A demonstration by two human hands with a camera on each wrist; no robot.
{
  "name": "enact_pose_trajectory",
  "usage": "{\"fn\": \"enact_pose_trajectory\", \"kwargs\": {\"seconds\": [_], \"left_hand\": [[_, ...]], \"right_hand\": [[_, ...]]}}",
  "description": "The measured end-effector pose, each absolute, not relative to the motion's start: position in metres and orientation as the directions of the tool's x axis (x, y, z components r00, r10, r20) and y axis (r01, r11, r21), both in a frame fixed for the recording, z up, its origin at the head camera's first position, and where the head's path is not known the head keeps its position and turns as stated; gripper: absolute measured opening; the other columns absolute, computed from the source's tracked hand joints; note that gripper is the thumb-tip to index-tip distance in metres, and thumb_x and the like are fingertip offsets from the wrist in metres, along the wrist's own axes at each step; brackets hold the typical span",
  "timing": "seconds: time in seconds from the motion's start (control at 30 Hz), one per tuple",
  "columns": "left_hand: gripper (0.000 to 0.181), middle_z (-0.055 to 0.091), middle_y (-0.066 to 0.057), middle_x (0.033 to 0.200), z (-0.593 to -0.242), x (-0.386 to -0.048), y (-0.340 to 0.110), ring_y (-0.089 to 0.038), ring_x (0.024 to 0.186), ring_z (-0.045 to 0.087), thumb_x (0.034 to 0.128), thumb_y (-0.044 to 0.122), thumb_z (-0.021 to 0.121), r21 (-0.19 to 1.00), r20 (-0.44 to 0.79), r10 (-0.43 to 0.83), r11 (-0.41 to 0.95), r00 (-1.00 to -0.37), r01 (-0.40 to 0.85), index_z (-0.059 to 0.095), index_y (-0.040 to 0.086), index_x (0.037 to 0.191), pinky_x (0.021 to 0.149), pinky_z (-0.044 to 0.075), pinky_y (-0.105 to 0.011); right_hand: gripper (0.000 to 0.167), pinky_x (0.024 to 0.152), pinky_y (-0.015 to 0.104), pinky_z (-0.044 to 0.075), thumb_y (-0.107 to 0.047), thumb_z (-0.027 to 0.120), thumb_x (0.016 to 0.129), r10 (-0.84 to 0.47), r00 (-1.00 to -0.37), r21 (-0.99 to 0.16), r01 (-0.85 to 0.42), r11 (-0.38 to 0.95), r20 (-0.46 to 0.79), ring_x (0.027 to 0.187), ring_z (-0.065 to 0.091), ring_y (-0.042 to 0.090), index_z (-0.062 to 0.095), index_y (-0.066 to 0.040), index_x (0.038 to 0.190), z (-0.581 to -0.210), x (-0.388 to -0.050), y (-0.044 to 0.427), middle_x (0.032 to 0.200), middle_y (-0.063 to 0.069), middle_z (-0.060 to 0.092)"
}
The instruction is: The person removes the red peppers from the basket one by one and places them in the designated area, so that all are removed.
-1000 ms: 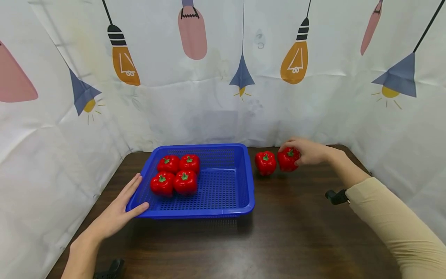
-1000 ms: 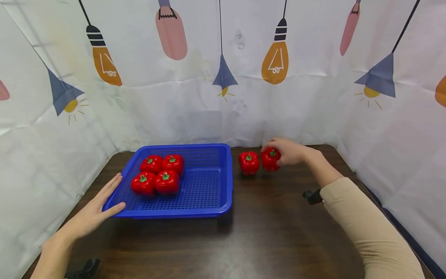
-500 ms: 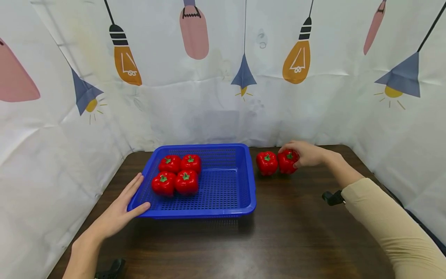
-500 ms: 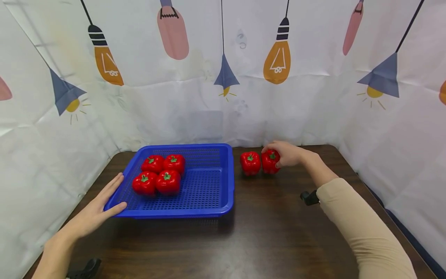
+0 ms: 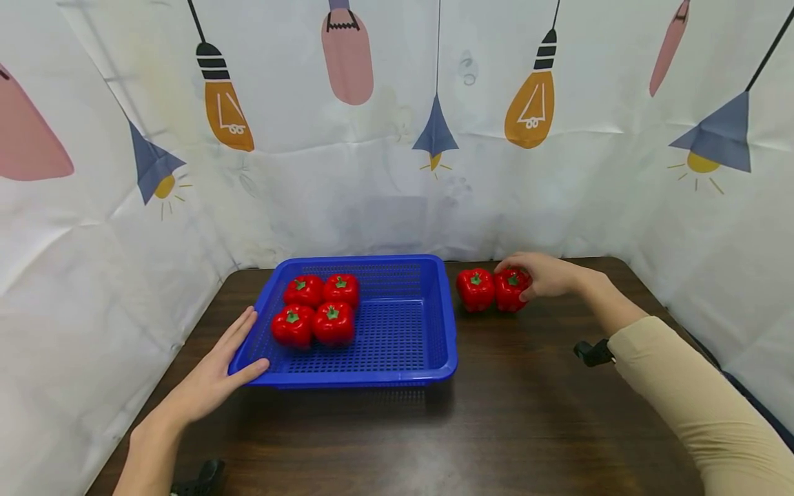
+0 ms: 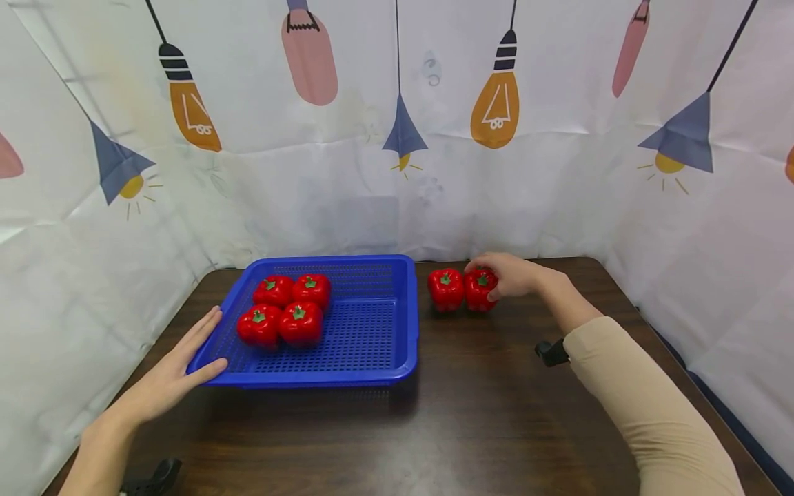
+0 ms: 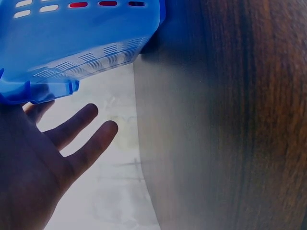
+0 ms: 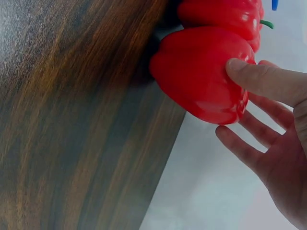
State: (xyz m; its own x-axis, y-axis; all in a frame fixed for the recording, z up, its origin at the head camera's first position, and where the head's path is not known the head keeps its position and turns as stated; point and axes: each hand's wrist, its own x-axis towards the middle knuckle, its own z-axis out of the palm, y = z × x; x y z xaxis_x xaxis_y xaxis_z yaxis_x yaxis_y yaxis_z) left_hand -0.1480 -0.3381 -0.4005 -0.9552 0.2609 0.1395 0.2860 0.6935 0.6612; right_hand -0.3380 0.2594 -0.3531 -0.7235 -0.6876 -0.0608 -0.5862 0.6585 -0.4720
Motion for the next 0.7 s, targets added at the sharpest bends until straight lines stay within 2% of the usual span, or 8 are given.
{"fn": "enact_pose_trajectory", "kwargs": {"seconds": [0.27, 0.4, 0.7], "left_hand": [[0.087, 0.003, -0.011, 0.172, -0.401, -0.148, -0.338, -0.049, 0.152, 0.008, 0.0989, 0.029, 0.067, 0.666, 0.143, 0.263, 0.687, -0.954, 0.29, 0.013, 0.015, 0.167, 0.105, 0.019, -0.081], [0.087, 0.004, -0.011, 0.172, -0.402, -0.149, -0.338, -0.049, 0.152, 0.008, 0.0988, 0.029, 0.067, 0.666, 0.146, 0.264, 0.687, -0.953, 0.292, 0.014, 0.015, 0.166, 0.105, 0.019, -0.081], [0.087, 0.004, -0.012, 0.172, -0.402, -0.149, -0.339, -0.049, 0.152, 0.008, 0.0989, 0.029, 0.067, 0.664, 0.149, 0.263, 0.687, -0.953, 0.294, 0.014, 0.015, 0.166, 0.105, 0.019, -0.081]], "right_hand": [[0.057, 0.098, 0.054, 0.05, 0.0, 0.078, 0.087, -0.663, -0.742, -0.502, -0.537, 0.678, -0.103, 0.128, 0.05, 0.04, 0.058, -0.006, 0.14, -0.343, -0.338, 0.261, 0.144, 0.014, 0.053], [0.057, 0.102, 0.06, 0.047, 0.002, 0.077, 0.087, -0.653, -0.749, -0.525, -0.512, 0.679, -0.114, 0.133, 0.045, 0.046, 0.056, -0.004, 0.14, -0.335, -0.338, 0.26, 0.144, 0.016, 0.053], [0.053, 0.104, 0.063, 0.043, 0.0, 0.075, 0.09, -0.666, -0.744, -0.499, -0.556, 0.665, -0.06, 0.136, 0.042, 0.044, 0.058, -0.008, 0.139, -0.313, -0.339, 0.246, 0.144, 0.017, 0.053]]}}
